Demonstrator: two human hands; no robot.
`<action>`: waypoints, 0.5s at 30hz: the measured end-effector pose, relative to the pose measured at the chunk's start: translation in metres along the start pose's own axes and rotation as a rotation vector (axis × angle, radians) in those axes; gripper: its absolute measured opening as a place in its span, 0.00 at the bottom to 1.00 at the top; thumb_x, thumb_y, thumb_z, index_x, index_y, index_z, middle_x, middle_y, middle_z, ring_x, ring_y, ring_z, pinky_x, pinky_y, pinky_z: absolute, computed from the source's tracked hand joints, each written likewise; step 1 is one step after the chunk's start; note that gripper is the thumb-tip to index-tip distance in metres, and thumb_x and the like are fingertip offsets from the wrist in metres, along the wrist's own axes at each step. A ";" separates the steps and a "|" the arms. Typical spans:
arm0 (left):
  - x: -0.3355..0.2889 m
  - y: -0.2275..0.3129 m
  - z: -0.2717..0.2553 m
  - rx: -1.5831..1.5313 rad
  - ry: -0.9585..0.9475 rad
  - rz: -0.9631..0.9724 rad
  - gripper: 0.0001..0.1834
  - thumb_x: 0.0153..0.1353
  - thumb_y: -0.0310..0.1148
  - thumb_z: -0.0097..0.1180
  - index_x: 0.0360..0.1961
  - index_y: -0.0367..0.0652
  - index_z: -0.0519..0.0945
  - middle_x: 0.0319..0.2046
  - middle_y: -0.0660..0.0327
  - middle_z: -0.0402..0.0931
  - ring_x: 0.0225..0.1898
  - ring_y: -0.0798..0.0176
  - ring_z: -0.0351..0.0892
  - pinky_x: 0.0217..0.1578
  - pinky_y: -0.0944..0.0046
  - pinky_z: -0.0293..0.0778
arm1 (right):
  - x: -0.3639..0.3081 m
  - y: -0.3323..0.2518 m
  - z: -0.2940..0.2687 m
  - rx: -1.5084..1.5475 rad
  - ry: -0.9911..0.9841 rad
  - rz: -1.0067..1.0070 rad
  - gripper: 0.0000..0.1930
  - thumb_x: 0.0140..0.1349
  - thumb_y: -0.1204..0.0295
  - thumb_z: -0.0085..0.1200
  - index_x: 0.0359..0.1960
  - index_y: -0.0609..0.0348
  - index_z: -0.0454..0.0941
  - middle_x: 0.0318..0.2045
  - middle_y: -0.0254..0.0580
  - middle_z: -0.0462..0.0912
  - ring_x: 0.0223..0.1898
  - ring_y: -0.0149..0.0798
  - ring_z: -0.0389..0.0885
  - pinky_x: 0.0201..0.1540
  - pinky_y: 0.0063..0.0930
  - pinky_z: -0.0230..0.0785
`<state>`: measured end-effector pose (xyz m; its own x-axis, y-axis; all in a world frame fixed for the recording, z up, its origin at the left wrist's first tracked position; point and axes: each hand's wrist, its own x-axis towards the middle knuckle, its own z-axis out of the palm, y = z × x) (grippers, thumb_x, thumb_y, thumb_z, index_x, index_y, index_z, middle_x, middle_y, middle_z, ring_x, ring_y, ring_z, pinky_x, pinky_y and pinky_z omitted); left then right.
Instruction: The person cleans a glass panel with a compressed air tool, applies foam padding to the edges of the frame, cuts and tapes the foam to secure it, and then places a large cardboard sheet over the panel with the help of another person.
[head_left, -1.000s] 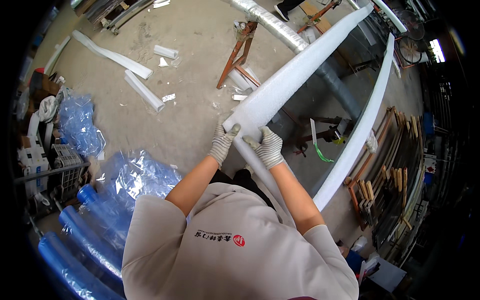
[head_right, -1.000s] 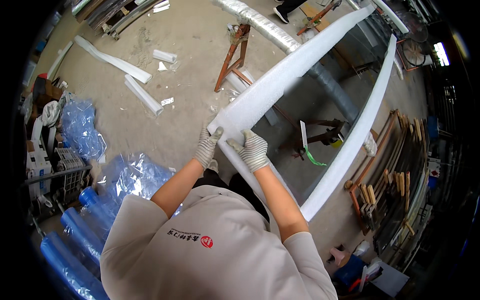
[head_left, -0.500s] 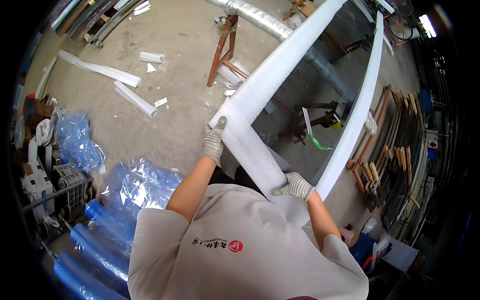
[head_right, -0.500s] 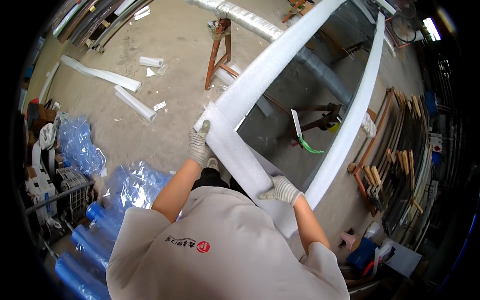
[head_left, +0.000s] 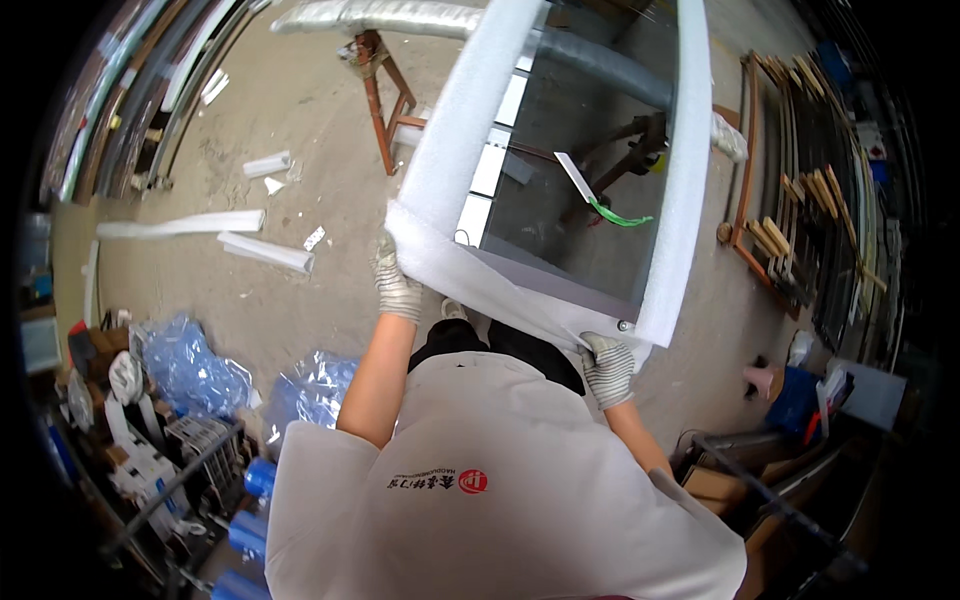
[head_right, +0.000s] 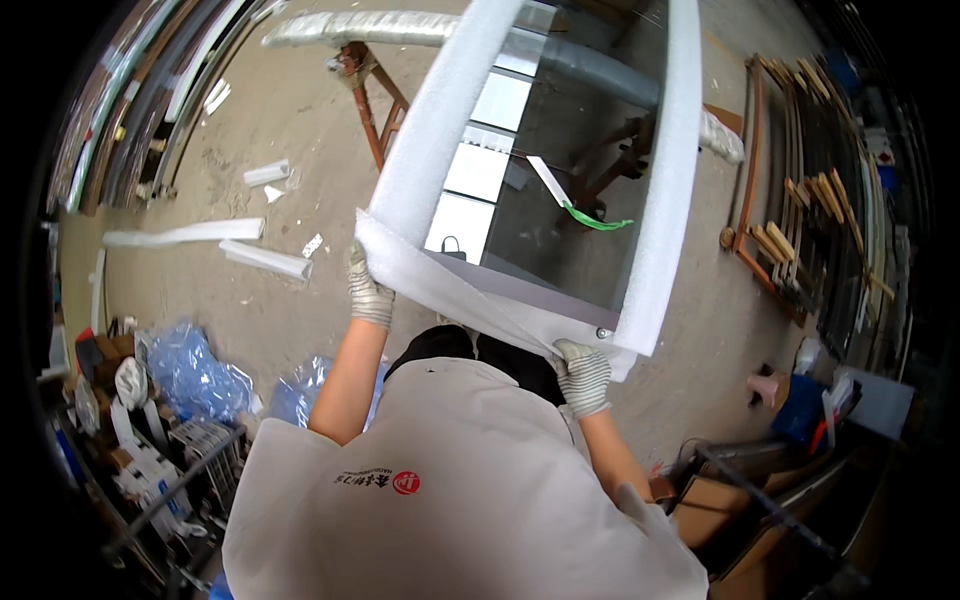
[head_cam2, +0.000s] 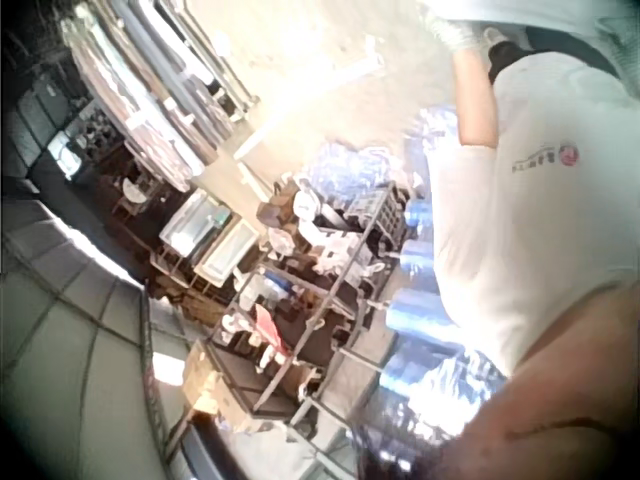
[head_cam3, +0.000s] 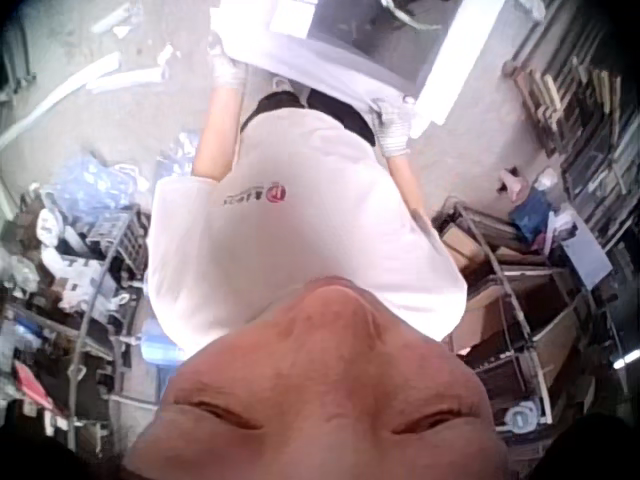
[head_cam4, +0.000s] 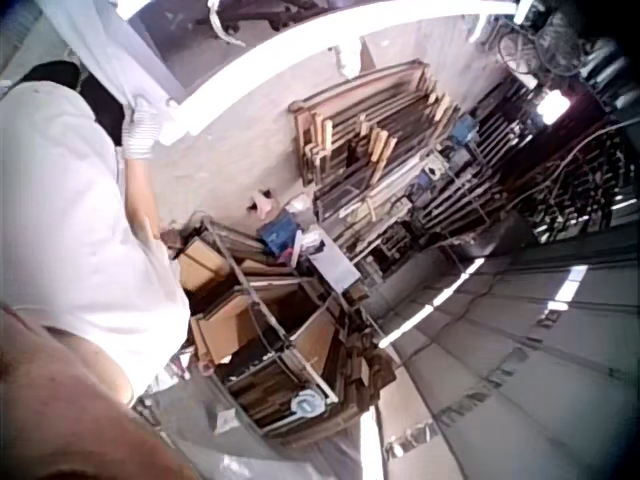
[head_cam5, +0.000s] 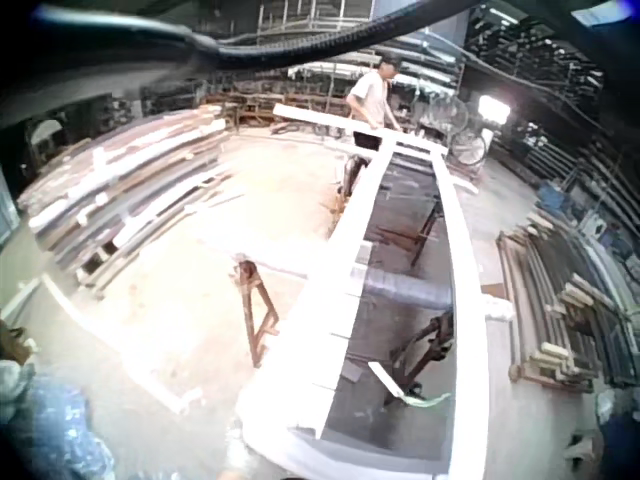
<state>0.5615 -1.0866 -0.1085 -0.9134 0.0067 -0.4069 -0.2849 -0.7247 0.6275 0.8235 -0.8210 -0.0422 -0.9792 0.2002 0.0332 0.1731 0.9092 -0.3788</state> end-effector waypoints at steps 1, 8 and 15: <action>-0.003 0.001 0.004 0.036 0.051 -0.048 0.35 0.52 0.53 0.61 0.55 0.43 0.69 0.51 0.58 0.71 0.52 0.57 0.71 0.52 0.52 0.72 | -0.002 -0.009 -0.013 -0.014 0.028 0.005 0.13 0.45 0.71 0.61 0.35 0.50 0.76 0.28 0.41 0.80 0.31 0.48 0.79 0.35 0.41 0.70; 0.004 0.012 -0.003 0.074 0.002 -0.100 0.42 0.49 0.56 0.61 0.60 0.43 0.65 0.56 0.53 0.67 0.56 0.49 0.67 0.54 0.45 0.68 | -0.016 0.059 -0.042 -0.282 -0.575 0.364 0.12 0.49 0.66 0.60 0.35 0.55 0.76 0.28 0.44 0.80 0.33 0.49 0.79 0.40 0.41 0.70; 0.004 0.016 0.002 0.033 0.042 -0.097 0.34 0.55 0.50 0.57 0.58 0.41 0.68 0.56 0.53 0.68 0.56 0.50 0.68 0.55 0.45 0.69 | -0.036 0.071 -0.043 -0.286 0.054 0.371 0.14 0.40 0.72 0.61 0.33 0.50 0.78 0.29 0.41 0.81 0.34 0.46 0.79 0.40 0.38 0.71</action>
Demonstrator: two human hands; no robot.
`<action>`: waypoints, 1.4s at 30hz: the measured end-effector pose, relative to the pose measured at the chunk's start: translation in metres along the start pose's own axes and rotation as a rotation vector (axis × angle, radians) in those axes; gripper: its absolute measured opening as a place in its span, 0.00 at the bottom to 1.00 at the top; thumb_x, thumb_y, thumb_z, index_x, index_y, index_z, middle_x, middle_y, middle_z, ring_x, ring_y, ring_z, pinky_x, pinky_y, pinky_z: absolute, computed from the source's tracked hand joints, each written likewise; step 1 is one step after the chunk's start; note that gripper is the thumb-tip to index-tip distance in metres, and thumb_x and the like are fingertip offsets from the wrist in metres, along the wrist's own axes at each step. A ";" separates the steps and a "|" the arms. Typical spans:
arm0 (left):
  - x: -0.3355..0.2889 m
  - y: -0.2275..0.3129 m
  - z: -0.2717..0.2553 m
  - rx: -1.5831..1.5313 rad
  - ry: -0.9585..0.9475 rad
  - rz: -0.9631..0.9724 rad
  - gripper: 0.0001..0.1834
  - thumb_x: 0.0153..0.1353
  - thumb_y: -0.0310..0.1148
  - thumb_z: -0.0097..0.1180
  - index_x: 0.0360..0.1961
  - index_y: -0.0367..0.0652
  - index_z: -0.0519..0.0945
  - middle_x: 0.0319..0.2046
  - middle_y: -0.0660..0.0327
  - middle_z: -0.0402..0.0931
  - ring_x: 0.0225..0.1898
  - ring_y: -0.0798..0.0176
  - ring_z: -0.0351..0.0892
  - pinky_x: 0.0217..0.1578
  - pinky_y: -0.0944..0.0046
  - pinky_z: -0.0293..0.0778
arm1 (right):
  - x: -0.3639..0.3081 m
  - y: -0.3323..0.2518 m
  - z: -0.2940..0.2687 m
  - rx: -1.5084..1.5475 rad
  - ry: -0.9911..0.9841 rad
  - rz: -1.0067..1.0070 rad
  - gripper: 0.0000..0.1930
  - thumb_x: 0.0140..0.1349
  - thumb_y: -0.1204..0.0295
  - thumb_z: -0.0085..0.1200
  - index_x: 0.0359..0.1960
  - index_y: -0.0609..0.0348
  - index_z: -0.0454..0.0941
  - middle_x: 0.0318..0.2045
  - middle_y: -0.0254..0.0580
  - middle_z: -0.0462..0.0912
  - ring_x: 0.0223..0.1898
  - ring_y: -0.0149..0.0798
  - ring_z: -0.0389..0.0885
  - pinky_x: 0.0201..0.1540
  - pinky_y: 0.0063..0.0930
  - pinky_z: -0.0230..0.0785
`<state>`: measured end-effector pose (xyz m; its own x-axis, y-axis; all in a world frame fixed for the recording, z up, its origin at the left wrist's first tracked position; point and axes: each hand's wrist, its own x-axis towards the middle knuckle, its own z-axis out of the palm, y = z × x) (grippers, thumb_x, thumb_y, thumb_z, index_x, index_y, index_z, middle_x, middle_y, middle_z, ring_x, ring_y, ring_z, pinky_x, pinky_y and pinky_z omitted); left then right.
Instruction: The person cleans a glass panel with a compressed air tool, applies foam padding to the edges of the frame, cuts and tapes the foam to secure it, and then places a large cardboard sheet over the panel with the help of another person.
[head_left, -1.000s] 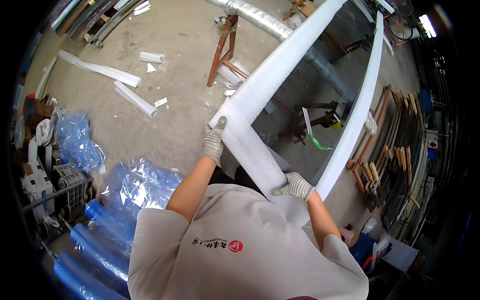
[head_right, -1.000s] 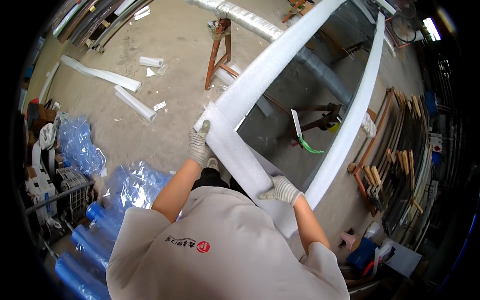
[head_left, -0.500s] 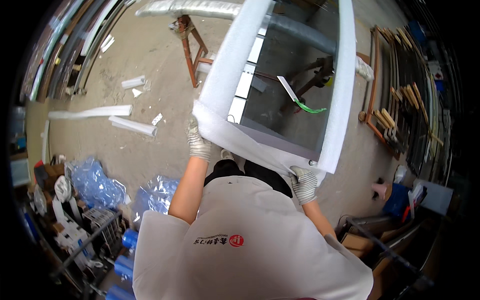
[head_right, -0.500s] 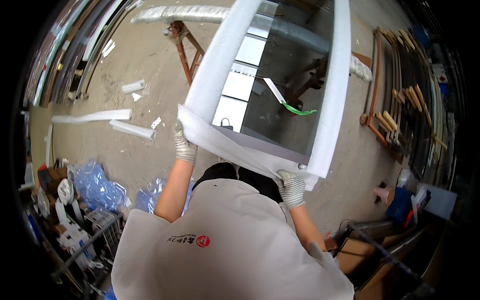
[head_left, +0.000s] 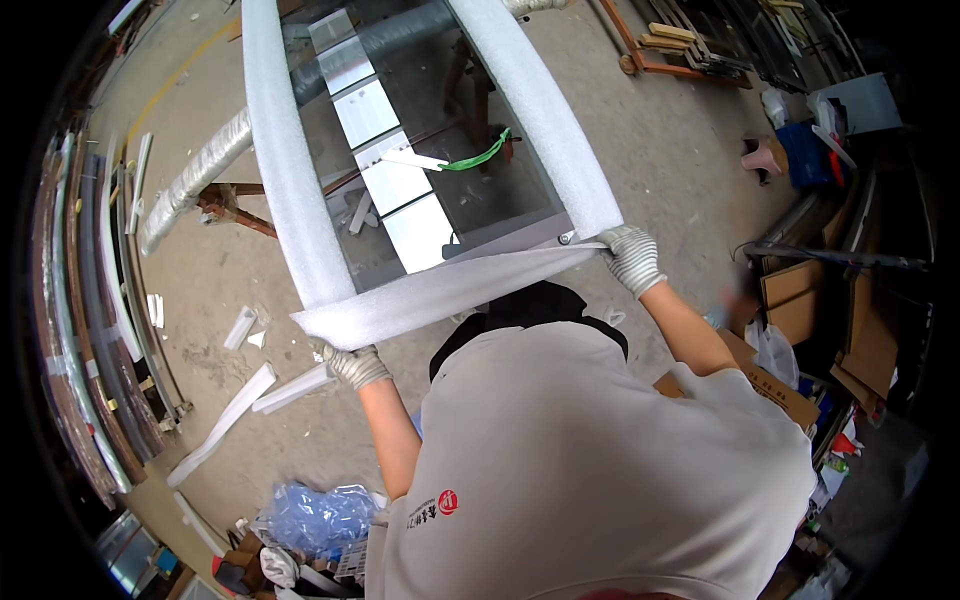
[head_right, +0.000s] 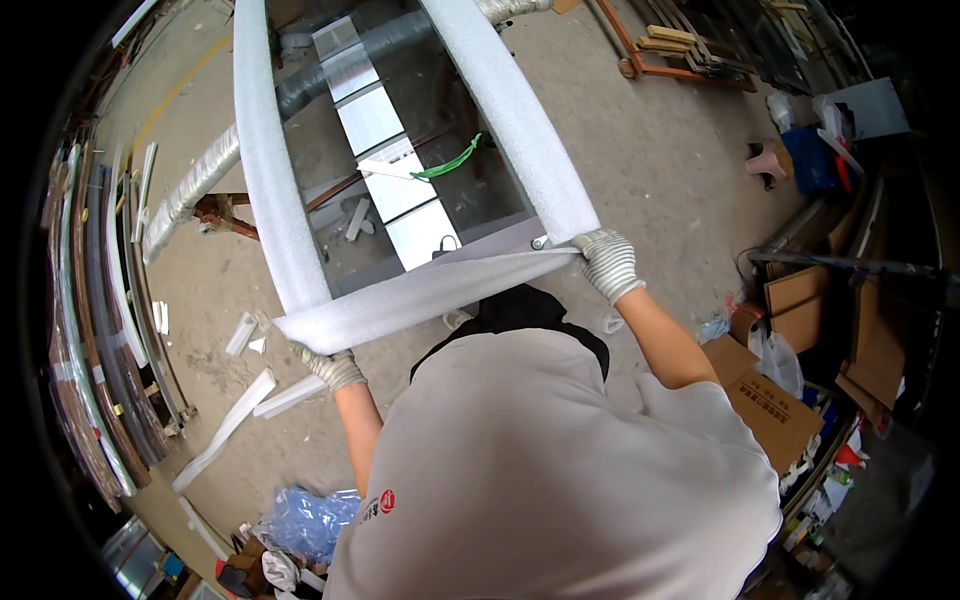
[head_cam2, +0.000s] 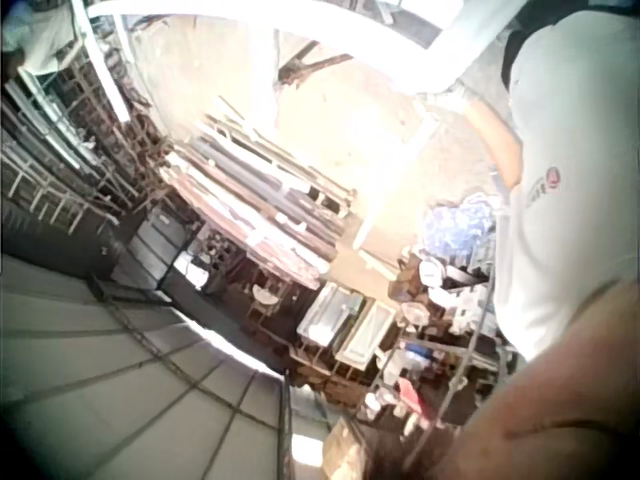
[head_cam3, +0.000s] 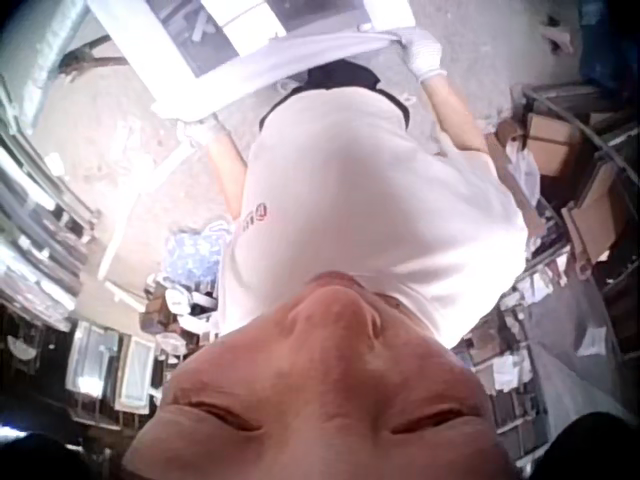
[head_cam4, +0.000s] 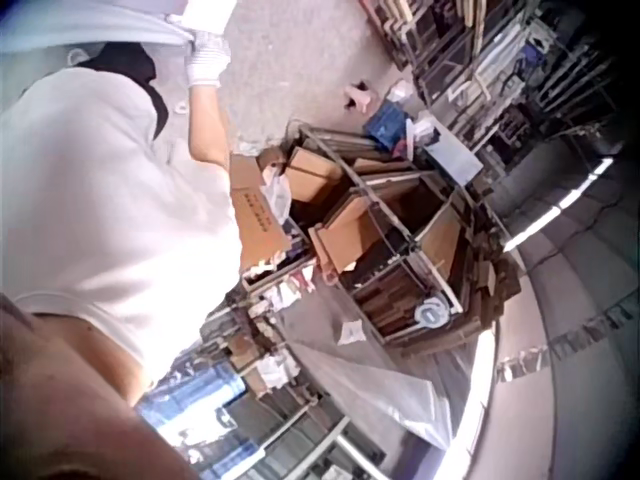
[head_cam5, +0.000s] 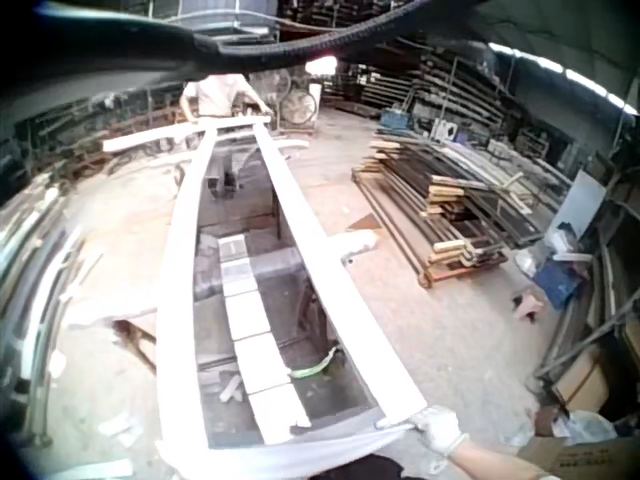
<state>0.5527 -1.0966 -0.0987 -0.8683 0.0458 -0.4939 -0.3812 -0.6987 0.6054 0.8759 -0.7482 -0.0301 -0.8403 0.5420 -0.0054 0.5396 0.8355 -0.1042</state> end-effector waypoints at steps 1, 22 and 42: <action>0.004 0.001 -0.006 -0.044 0.007 -0.013 0.32 0.56 0.50 0.55 0.57 0.40 0.68 0.56 0.54 0.69 0.56 0.50 0.69 0.55 0.45 0.69 | 0.001 -0.003 -0.016 0.006 0.004 -0.003 0.14 0.40 0.72 0.61 0.33 0.50 0.78 0.29 0.41 0.81 0.34 0.46 0.79 0.40 0.38 0.71; 0.013 0.074 -0.004 0.862 -0.195 0.116 0.34 0.51 0.47 0.64 0.52 0.36 0.70 0.46 0.58 0.73 0.45 0.61 0.72 0.49 0.60 0.68 | 0.040 0.032 0.007 1.476 -0.191 0.661 0.31 0.60 0.52 0.52 0.53 0.70 0.69 0.45 0.43 0.79 0.47 0.36 0.75 0.55 0.27 0.63; -0.009 0.070 0.027 1.412 0.173 0.936 0.39 0.52 0.31 0.64 0.63 0.37 0.59 0.56 0.47 0.66 0.55 0.54 0.67 0.58 0.59 0.61 | 0.089 0.074 0.046 1.573 -0.791 0.373 0.41 0.51 0.48 0.60 0.60 0.64 0.61 0.53 0.48 0.72 0.54 0.41 0.70 0.57 0.35 0.64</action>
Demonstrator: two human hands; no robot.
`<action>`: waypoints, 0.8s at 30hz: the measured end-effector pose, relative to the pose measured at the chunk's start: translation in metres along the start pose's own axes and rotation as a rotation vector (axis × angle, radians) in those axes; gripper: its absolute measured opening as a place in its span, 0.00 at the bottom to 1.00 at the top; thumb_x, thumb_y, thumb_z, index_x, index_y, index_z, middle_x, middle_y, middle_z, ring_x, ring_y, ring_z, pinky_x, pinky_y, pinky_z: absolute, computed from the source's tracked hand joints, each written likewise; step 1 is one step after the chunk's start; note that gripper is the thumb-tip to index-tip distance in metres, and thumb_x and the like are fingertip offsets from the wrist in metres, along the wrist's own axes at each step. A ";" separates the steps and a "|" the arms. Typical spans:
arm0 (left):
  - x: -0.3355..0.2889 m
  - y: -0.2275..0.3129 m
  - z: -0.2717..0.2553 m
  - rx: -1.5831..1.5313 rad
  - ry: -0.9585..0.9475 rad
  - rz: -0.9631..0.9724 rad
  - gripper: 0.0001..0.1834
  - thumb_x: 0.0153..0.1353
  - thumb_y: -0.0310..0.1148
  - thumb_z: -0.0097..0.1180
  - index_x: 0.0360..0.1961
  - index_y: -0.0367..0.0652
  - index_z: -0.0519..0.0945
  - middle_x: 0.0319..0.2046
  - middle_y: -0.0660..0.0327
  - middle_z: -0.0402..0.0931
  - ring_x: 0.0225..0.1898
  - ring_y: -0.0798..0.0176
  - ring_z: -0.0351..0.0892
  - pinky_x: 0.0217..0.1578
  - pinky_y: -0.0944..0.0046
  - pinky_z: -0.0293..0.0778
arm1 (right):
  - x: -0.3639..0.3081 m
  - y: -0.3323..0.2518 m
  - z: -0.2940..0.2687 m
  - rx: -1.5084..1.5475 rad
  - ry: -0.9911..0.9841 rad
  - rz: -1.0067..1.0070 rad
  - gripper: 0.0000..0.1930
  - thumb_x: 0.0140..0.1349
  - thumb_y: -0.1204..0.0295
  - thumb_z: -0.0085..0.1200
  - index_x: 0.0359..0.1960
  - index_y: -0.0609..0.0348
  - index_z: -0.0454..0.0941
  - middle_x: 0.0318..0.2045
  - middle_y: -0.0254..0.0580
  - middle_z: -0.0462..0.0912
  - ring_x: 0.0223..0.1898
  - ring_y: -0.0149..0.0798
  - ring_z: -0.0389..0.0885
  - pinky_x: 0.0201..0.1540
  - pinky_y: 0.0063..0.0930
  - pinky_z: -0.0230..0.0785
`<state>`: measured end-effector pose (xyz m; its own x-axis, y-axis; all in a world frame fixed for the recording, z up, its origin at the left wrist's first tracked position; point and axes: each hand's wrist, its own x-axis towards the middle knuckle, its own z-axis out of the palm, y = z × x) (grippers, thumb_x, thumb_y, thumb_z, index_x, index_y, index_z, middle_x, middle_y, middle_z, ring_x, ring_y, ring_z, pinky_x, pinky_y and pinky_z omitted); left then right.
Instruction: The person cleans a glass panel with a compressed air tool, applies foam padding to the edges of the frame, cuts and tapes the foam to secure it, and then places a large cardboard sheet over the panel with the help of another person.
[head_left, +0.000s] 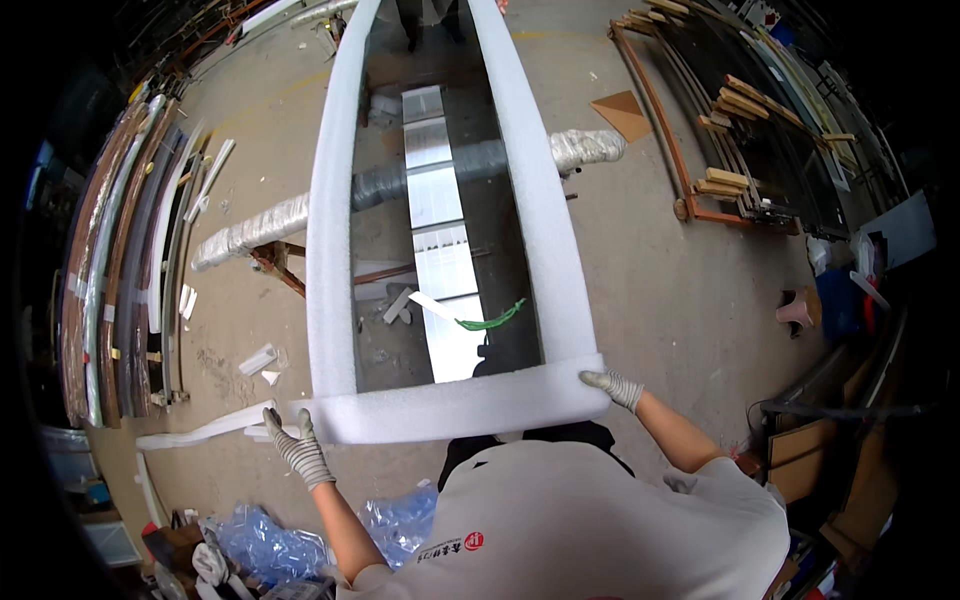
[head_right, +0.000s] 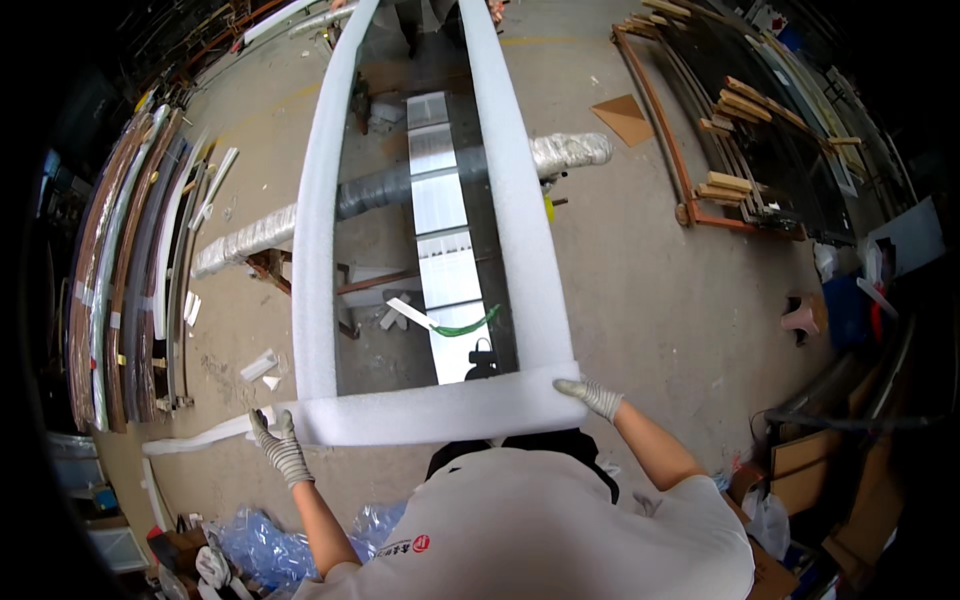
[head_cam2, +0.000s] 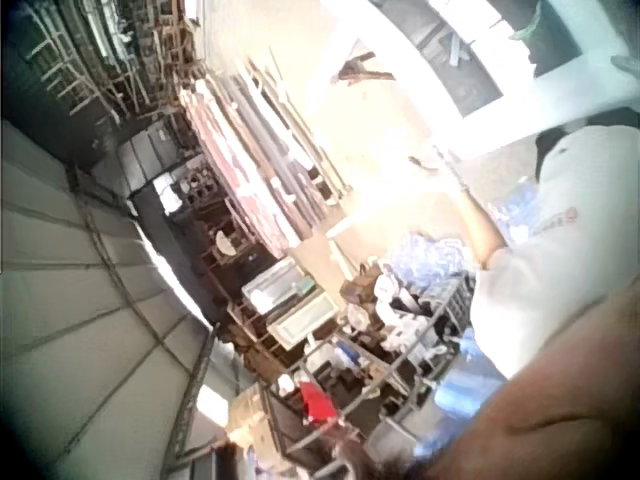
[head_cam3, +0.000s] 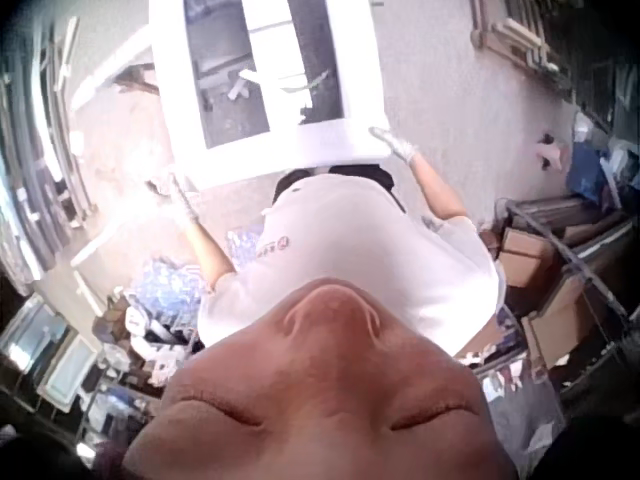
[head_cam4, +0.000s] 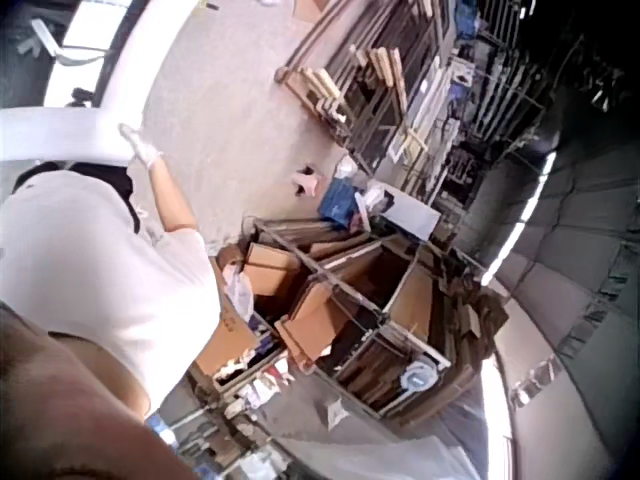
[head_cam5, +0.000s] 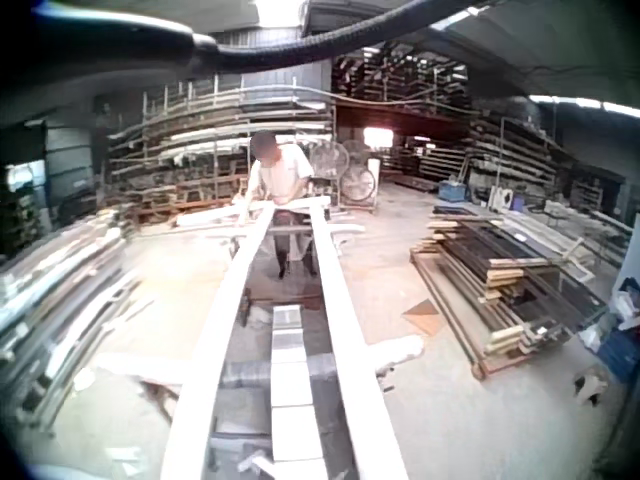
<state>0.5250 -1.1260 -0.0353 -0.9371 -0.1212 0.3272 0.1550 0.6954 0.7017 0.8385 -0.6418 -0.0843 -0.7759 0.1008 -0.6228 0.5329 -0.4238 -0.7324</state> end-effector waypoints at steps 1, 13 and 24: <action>-0.024 0.012 -0.011 0.050 -0.028 -0.018 0.39 0.52 0.31 0.64 0.63 0.37 0.59 0.56 0.47 0.66 0.55 0.54 0.67 0.58 0.59 0.61 | 0.001 -0.009 -0.003 -0.013 -0.110 0.067 0.40 0.52 0.50 0.59 0.60 0.64 0.62 0.52 0.47 0.73 0.54 0.41 0.70 0.57 0.34 0.64; -0.278 0.293 0.110 -0.321 -0.704 -1.098 0.29 0.54 0.44 0.62 0.52 0.36 0.71 0.42 0.58 0.74 0.42 0.61 0.73 0.45 0.60 0.70 | 0.026 -0.023 -0.014 -0.144 -0.528 0.148 0.42 0.47 0.51 0.65 0.59 0.63 0.63 0.52 0.52 0.73 0.56 0.44 0.70 0.58 0.33 0.63; -0.323 0.279 0.182 -1.040 -0.135 -1.430 0.44 0.50 0.58 0.60 0.60 0.40 0.62 0.57 0.54 0.66 0.58 0.52 0.65 0.60 0.51 0.62 | 0.125 -0.066 -0.116 -0.143 -0.559 0.226 0.24 0.55 0.59 0.60 0.46 0.65 0.73 0.32 0.40 0.80 0.30 0.32 0.78 0.31 0.23 0.72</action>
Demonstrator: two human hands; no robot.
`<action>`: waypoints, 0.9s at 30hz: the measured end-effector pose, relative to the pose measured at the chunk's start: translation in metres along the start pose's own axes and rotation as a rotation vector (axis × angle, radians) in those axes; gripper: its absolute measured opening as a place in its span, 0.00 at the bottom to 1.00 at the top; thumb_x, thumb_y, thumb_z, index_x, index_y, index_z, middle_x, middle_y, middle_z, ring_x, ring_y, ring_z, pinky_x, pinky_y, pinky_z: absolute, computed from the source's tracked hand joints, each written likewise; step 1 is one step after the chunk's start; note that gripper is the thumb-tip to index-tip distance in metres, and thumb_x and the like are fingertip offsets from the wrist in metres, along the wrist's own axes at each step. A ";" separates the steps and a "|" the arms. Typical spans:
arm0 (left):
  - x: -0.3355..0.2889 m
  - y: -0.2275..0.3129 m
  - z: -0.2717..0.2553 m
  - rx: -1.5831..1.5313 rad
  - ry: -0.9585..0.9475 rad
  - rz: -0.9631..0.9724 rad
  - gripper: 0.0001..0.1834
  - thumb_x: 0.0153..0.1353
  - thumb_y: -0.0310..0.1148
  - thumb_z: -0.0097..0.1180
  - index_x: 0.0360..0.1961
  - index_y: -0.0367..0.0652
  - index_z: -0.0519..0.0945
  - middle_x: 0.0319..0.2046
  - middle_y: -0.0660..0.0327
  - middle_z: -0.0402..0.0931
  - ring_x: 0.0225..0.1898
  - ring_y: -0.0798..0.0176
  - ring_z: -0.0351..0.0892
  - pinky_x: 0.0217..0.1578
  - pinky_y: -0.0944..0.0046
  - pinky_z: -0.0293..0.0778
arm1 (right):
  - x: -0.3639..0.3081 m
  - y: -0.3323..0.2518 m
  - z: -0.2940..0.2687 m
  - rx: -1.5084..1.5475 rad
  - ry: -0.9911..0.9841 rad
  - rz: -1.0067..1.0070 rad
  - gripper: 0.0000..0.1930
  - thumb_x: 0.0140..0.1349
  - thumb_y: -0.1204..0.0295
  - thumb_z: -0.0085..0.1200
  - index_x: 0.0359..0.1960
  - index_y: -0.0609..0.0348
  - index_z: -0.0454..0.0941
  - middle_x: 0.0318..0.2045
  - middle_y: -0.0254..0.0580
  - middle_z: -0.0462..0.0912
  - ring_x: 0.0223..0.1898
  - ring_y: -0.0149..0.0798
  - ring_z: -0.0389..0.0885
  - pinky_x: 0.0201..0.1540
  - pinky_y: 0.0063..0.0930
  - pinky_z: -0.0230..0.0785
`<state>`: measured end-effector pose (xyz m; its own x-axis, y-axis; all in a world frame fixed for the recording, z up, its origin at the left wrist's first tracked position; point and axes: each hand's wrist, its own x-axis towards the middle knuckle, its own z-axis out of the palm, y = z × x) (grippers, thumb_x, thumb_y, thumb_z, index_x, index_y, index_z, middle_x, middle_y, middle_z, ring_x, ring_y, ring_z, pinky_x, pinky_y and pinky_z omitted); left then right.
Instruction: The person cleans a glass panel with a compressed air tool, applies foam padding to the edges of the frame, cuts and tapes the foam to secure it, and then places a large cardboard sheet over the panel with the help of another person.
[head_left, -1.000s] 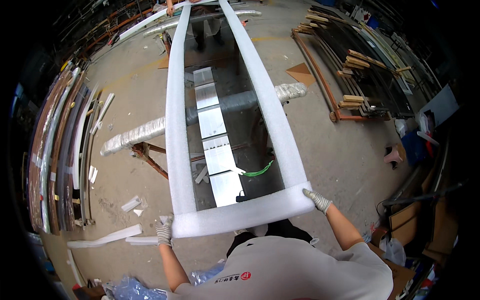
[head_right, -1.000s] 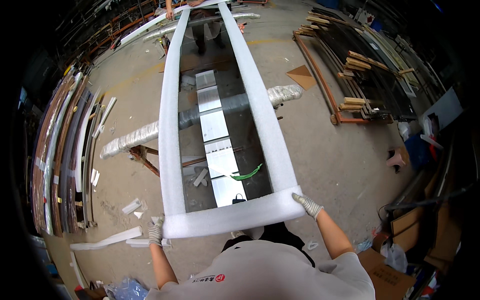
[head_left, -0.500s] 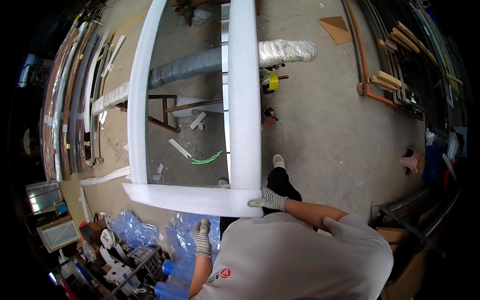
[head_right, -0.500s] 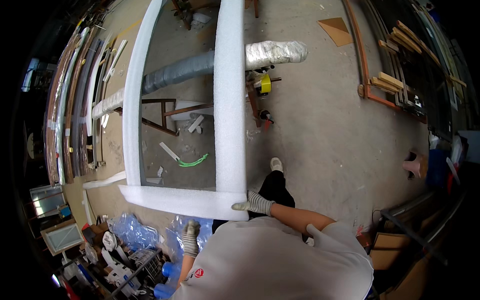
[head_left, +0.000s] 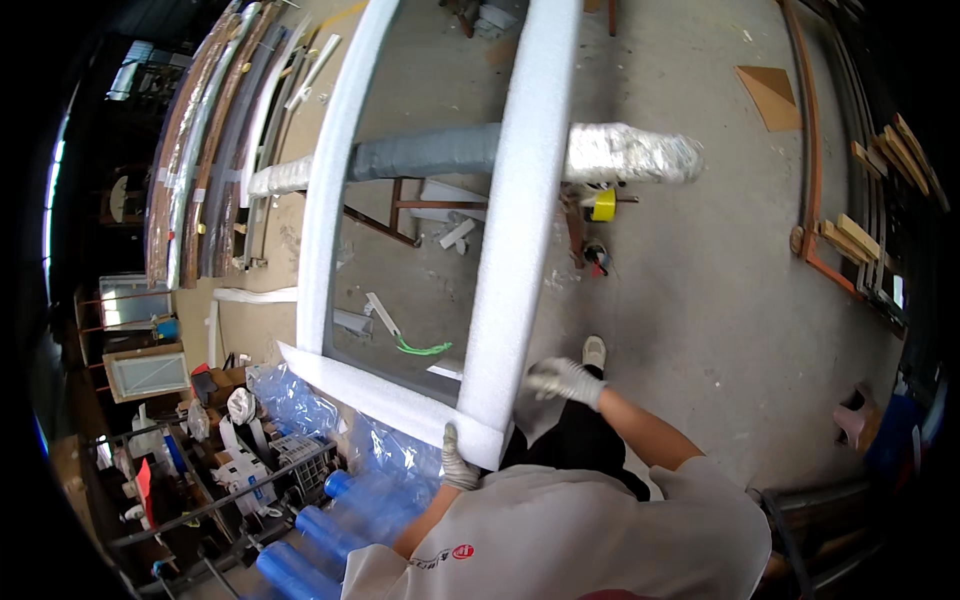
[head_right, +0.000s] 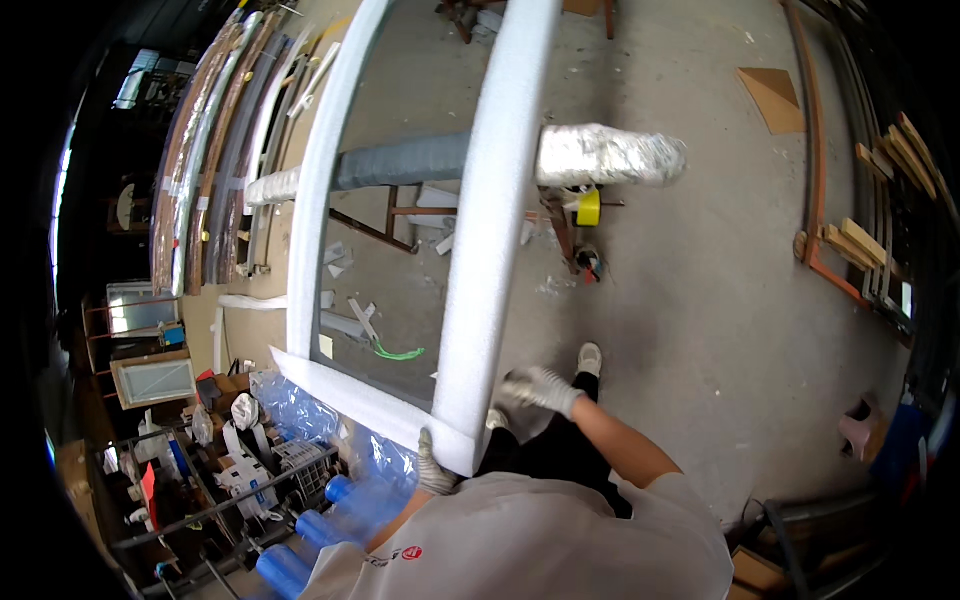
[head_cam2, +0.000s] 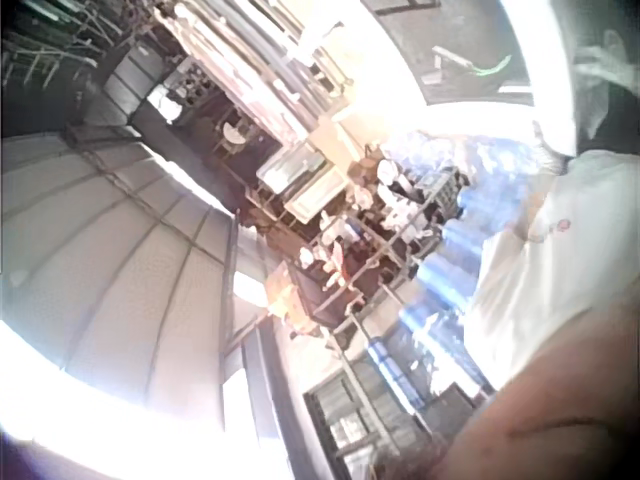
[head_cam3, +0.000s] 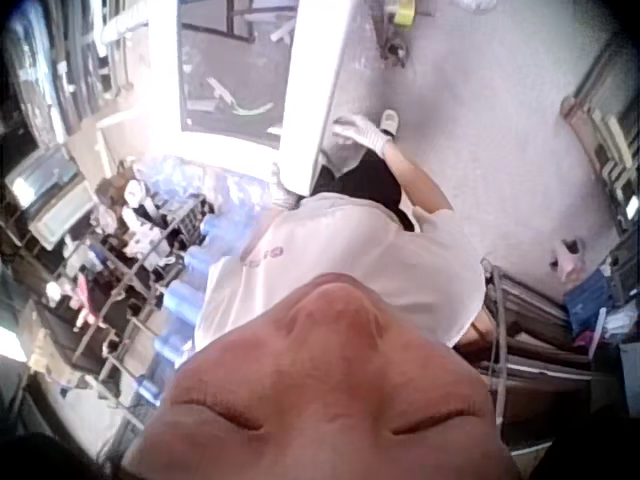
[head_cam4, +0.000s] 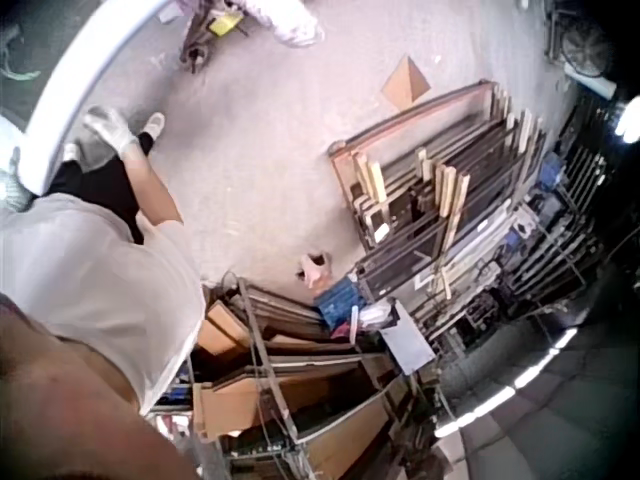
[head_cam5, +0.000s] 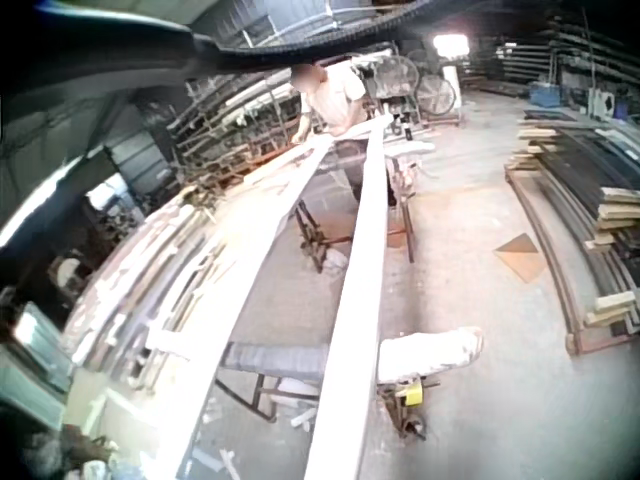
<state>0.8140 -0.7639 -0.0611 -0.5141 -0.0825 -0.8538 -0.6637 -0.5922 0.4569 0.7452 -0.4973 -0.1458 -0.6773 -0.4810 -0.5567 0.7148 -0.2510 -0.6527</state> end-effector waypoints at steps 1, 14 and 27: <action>0.000 0.000 0.011 0.000 0.037 0.018 0.45 0.50 0.60 0.59 0.61 0.41 0.62 0.58 0.55 0.65 0.59 0.51 0.64 0.60 0.51 0.61 | 0.011 -0.011 -0.037 -0.086 0.262 -0.050 0.24 0.57 0.58 0.58 0.48 0.64 0.72 0.34 0.41 0.80 0.32 0.33 0.79 0.34 0.26 0.73; -0.007 -0.001 0.011 0.104 0.100 0.139 0.46 0.50 0.58 0.60 0.60 0.35 0.61 0.56 0.51 0.67 0.57 0.51 0.67 0.59 0.53 0.64 | 0.154 -0.044 -0.296 -0.064 0.904 -0.080 0.37 0.49 0.51 0.62 0.55 0.67 0.69 0.52 0.53 0.73 0.51 0.44 0.72 0.54 0.33 0.63; -0.002 0.009 0.004 0.135 0.036 0.224 0.39 0.52 0.53 0.61 0.56 0.37 0.65 0.50 0.53 0.71 0.52 0.55 0.72 0.53 0.54 0.70 | 0.174 -0.041 -0.373 -0.124 1.307 -0.166 0.27 0.59 0.54 0.53 0.52 0.66 0.73 0.49 0.50 0.77 0.47 0.45 0.76 0.49 0.35 0.67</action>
<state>0.8065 -0.7656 -0.0540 -0.6383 -0.2291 -0.7349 -0.6036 -0.4436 0.6625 0.5331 -0.2575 -0.4072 -0.4723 0.7242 -0.5025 0.6346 -0.1162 -0.7640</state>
